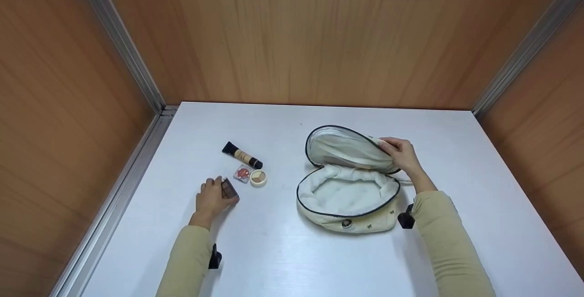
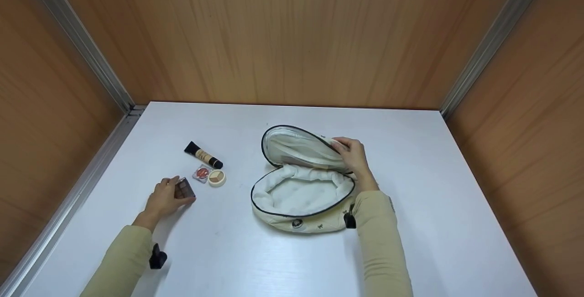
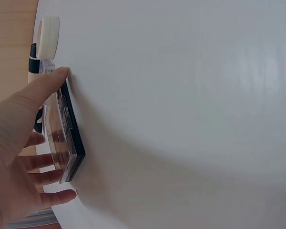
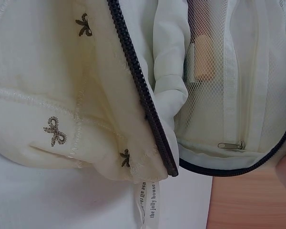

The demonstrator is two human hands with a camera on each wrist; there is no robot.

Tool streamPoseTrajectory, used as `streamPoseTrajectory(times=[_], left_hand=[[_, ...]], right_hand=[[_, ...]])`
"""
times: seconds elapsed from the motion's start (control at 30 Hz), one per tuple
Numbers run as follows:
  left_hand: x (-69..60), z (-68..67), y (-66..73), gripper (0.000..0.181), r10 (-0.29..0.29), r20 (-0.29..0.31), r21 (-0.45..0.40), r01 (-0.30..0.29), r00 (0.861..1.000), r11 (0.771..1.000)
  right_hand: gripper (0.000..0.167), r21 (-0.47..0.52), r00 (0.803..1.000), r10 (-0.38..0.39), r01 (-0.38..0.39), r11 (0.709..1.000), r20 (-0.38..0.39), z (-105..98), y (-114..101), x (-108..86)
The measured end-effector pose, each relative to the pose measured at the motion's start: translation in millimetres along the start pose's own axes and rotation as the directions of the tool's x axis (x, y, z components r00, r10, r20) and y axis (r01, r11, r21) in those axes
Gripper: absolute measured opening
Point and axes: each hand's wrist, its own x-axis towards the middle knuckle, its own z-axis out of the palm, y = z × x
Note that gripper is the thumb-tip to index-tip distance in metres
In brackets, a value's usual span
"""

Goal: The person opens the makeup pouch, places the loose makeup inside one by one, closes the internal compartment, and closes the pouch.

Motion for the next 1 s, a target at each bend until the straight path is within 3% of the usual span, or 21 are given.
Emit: streamPoseTrajectory(times=[0.2,0.5,0.73,1.0], left_hand=[[-0.1,0.4,0.0,0.078,-0.004,-0.017,-0.017,0.004,1.000,1.000],[1.4,2.9,-1.9,0.073,-0.012,-0.044,-0.044,0.010,0.999,0.999],[1.8,4.0,-1.3,0.072,-0.047,-0.061,-0.094,0.041,0.997,0.995],[0.2,2.0,3.0,0.072,-0.057,-0.084,-0.103,0.048,0.995,0.994]], right_hand=[[0.037,-0.010,1.000,0.013,-0.013,1.000,0.010,-1,3,0.9],[0.029,0.004,1.000,0.010,-0.010,1.000,0.006,-1,-22,-7.5],[0.035,-0.015,1.000,0.007,-0.007,1.000,-0.002,0,2,1.2],[0.035,-0.023,1.000,-0.009,0.009,1.000,-0.017,1,5,2.2]])
